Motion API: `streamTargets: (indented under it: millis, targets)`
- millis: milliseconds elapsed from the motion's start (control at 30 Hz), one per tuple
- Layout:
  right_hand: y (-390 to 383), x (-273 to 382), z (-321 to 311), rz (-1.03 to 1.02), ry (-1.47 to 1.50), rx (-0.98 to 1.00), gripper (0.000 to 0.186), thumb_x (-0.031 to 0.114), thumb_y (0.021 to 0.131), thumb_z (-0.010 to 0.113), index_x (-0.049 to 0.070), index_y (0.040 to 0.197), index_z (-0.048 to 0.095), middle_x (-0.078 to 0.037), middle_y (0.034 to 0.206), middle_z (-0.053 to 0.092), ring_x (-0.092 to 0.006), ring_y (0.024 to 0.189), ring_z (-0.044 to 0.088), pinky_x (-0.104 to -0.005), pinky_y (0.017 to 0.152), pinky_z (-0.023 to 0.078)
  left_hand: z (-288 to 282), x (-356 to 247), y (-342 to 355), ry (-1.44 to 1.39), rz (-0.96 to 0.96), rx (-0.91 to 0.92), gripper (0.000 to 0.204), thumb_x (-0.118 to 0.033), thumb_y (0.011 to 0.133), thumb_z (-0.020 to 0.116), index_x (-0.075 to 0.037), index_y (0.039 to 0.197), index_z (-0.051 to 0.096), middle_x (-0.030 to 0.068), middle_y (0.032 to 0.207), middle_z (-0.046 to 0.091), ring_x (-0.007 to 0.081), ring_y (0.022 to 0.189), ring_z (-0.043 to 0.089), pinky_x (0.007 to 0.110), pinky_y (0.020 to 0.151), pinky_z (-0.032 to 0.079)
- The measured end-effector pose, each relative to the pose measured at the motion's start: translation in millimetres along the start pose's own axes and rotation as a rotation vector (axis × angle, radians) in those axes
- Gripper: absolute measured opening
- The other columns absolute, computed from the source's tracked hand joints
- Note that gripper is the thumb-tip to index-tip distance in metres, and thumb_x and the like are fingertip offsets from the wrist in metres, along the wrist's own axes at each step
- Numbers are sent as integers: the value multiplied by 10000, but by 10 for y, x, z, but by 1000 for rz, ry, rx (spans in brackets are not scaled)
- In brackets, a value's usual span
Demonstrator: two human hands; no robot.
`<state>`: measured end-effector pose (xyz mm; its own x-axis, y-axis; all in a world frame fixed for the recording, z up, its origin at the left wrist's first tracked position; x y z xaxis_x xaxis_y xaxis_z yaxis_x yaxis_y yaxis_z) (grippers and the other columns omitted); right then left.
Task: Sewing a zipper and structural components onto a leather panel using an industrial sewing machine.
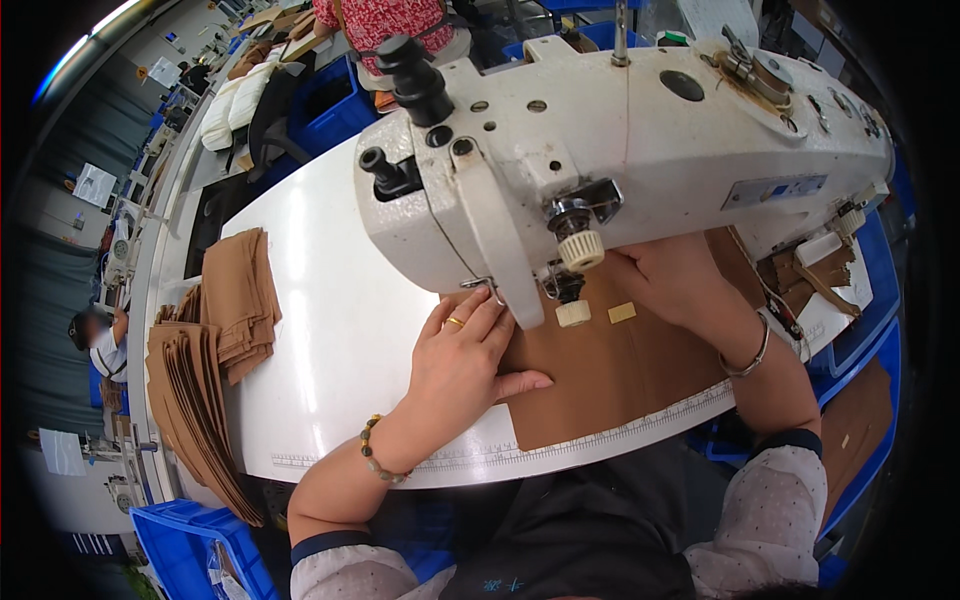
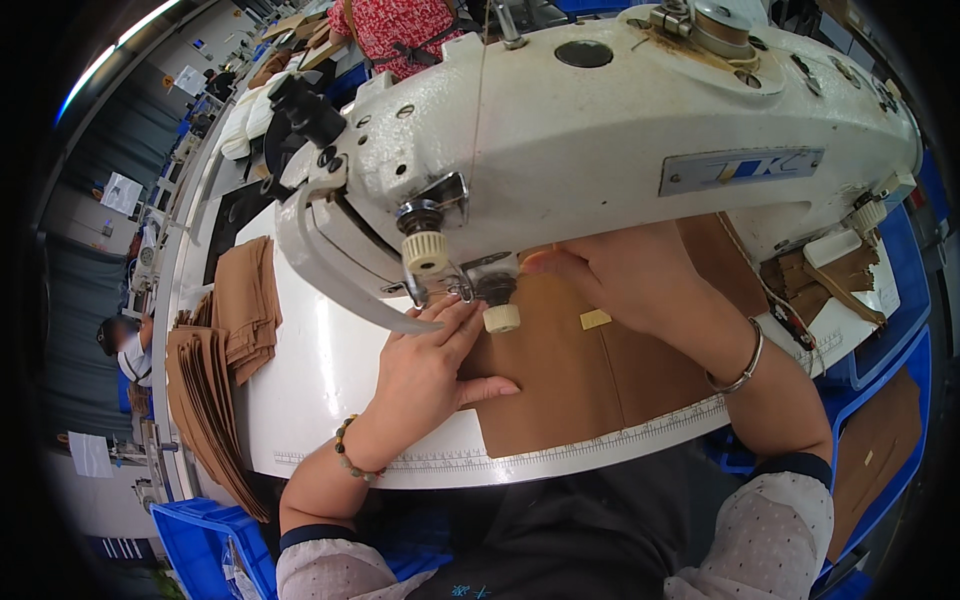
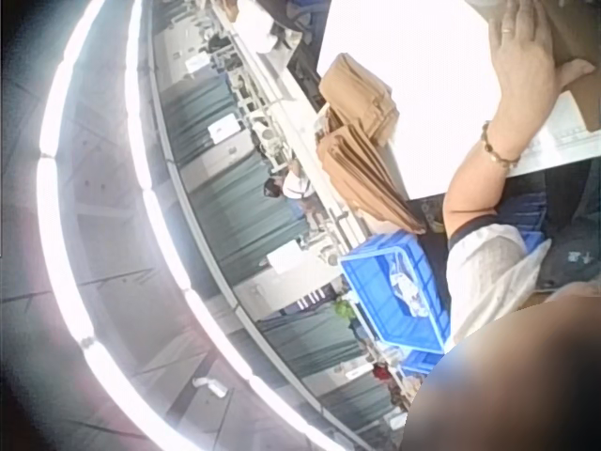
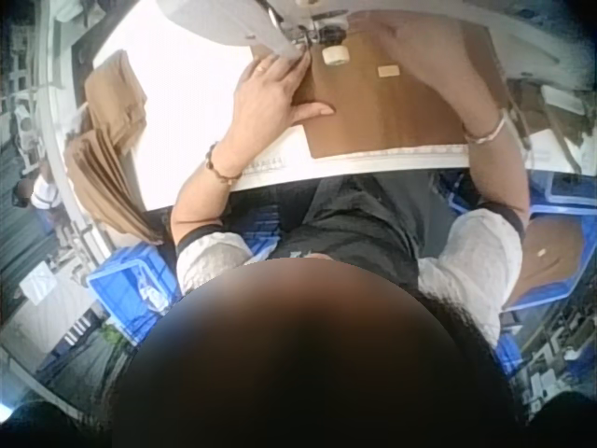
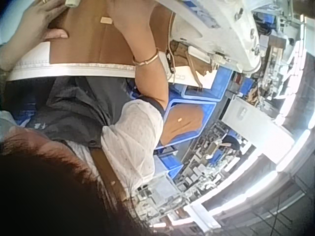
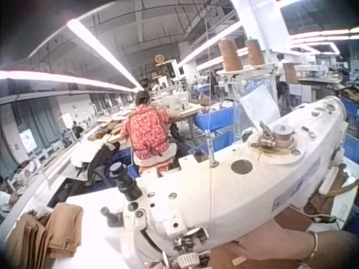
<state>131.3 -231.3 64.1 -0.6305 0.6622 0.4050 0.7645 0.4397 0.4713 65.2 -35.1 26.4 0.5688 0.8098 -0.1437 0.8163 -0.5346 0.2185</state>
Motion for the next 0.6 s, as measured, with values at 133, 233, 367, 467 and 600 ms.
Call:
streamTargets:
  millis: [133, 233, 367, 467, 600]
  targets:
    - [17, 72, 33, -67, -151, -21, 321, 389, 904, 731, 79, 823, 748, -80, 848, 684, -302, 836, 661, -457, 778, 506, -15, 2, 16, 21, -6, 1, 833, -672, 794, 703, 29, 1243, 703, 147, 1291, 685, 310, 1325, 589, 486, 1100, 442]
    - [-11, 75, 56, -47, -191, 30, 368, 400, 899, 735, 55, 773, 713, -96, 796, 655, -307, 809, 653, -467, 757, 508, -5, 8, 22, 22, -15, 24, 845, -679, 799, 693, 28, 1262, 696, 146, 1317, 679, 304, 1332, 587, 486, 1104, 440]
    - [-34, 129, 70, -132, -228, 57, 385, 401, 907, 724, 60, 731, 690, -95, 767, 662, -302, 751, 672, -463, 676, 518, -49, -18, 16, 101, 45, -58, 890, -663, 756, 753, 25, 1313, 670, 131, 1281, 697, 306, 1244, 650, 424, 1010, 502]
    - [-42, 100, 236, -65, -199, 282, 359, 394, 917, 710, 76, 751, 684, -84, 728, 671, -301, 670, 684, -438, 603, 523, -28, 0, 4, 75, 27, -47, 888, -665, 756, 753, 18, 1317, 670, 125, 1297, 695, 294, 1260, 641, 421, 1016, 500]
    - [-170, 568, 215, -294, -124, 173, 282, 363, 932, 700, 83, 963, 682, -75, 718, 678, -282, 628, 690, -394, 545, 523, -37, 11, 6, 62, 25, -96, 830, -605, 774, 771, 2, 1330, 664, 113, 1324, 688, 286, 1216, 653, 414, 1026, 502]
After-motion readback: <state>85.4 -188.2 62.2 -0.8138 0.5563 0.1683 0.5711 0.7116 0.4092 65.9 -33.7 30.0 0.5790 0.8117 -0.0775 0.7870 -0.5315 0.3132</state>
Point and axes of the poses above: each hand's wrist, its own y-axis towards the middle knuckle, its own z-axis out of the palm, x = y × z, the point moved 7 cm from there along y, towards the middle knuckle
